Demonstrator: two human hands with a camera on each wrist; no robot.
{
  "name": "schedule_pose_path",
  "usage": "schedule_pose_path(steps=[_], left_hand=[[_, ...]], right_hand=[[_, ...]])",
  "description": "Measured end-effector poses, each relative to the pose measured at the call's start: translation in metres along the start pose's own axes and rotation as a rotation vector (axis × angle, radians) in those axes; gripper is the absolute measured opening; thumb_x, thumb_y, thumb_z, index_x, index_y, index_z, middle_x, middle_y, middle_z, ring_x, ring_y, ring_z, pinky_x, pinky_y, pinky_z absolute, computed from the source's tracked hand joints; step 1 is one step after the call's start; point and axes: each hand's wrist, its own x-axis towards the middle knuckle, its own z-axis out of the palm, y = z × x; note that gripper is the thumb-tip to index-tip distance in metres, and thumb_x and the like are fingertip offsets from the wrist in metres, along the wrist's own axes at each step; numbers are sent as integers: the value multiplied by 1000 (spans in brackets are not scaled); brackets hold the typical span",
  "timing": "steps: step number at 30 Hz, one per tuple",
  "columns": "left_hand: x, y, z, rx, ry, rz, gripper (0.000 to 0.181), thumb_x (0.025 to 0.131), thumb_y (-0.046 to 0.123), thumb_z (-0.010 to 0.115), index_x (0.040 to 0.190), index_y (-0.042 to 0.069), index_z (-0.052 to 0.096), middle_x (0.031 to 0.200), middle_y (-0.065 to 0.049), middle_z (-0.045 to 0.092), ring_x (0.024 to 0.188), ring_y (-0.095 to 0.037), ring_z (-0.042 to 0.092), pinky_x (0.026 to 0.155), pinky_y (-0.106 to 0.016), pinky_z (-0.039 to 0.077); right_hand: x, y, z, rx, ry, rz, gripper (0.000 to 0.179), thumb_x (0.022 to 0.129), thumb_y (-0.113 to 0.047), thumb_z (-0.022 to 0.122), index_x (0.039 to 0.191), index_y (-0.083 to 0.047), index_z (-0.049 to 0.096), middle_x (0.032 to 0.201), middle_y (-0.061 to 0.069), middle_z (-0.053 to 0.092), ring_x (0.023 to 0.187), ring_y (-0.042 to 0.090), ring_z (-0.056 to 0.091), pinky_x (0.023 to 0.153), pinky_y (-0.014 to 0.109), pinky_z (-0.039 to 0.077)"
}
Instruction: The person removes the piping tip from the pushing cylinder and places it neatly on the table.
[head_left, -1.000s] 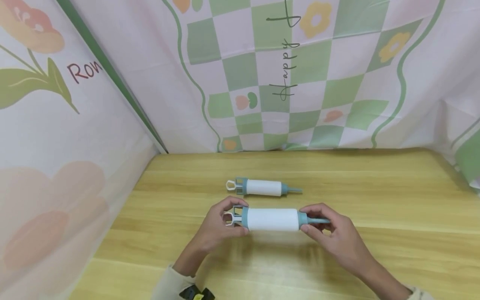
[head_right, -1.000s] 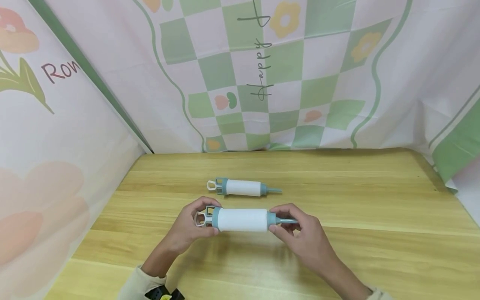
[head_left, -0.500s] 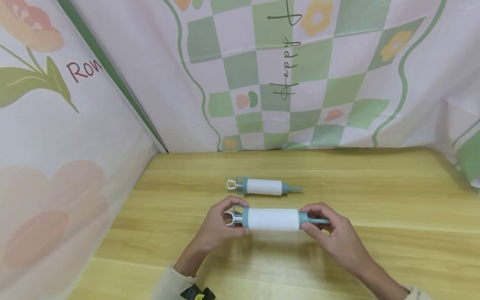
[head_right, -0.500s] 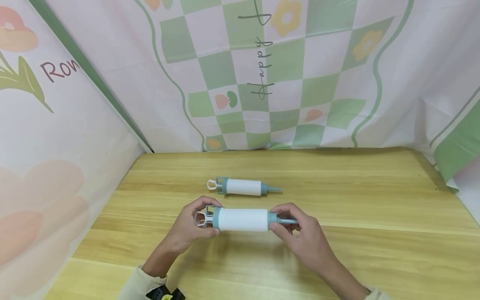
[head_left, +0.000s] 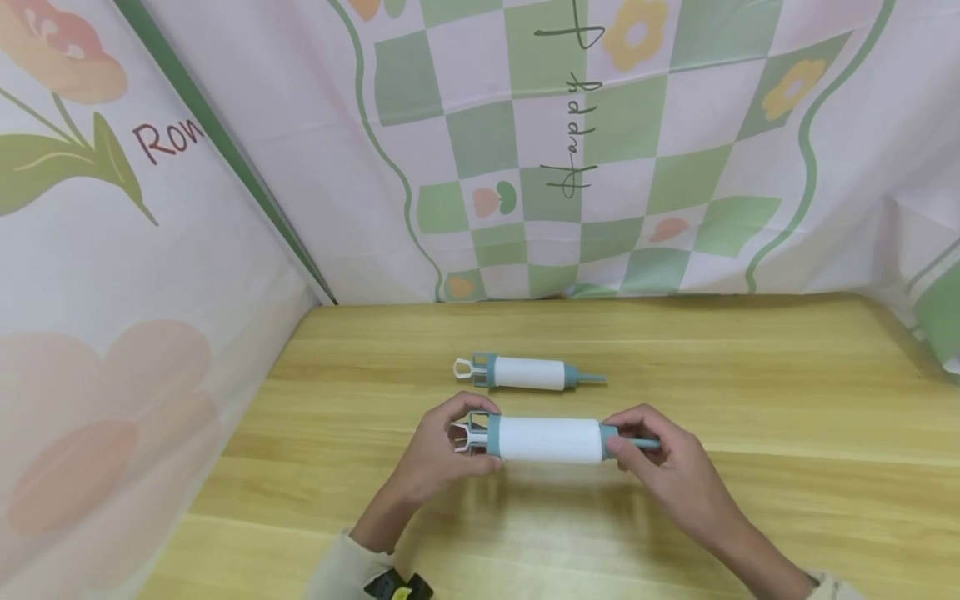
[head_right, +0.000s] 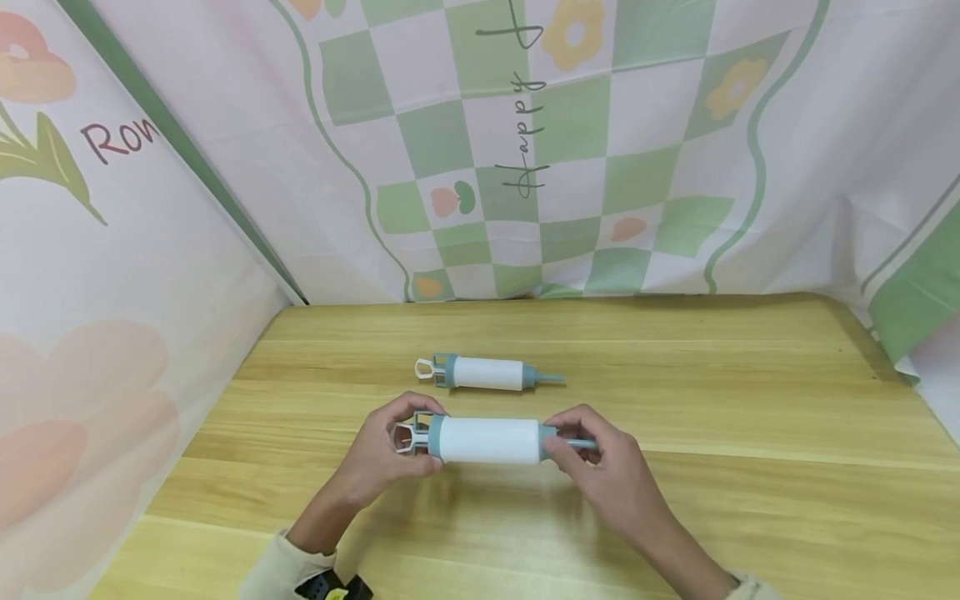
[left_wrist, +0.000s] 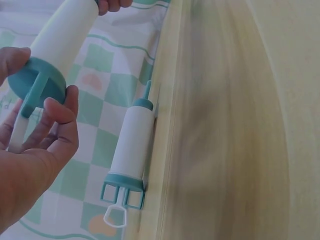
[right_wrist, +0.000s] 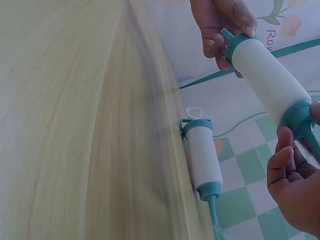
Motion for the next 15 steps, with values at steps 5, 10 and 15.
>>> schedule_pose_path(steps=[5,10,15], left_hand=[[0,-2,-1,-10,6,-3,44,76,1,75,118,6,62,111,-14,62,83,-24,63,72,-33,56],[0,-2,-1,-20,3,-2,45,75,-1,75,118,4,61,113,-14,61,86,-25,63,73,-35,56],[-1,-2,0,-18,-2,-5,46,75,0,75,118,5,61,114,-14,60,86,-26,63,73,-36,56]], right_hand=[[0,1,1,24,-2,-61,18,95,-2,67,112,-6,62,104,7,65,90,18,65,75,28,57],[0,3,1,-1,4,-78,20,94,-1,67,113,-7,62,103,5,65,90,16,64,75,26,56],[-1,3,1,-19,7,-71,22,94,-3,68,114,-8,63,103,4,65,89,16,63,74,26,56]])
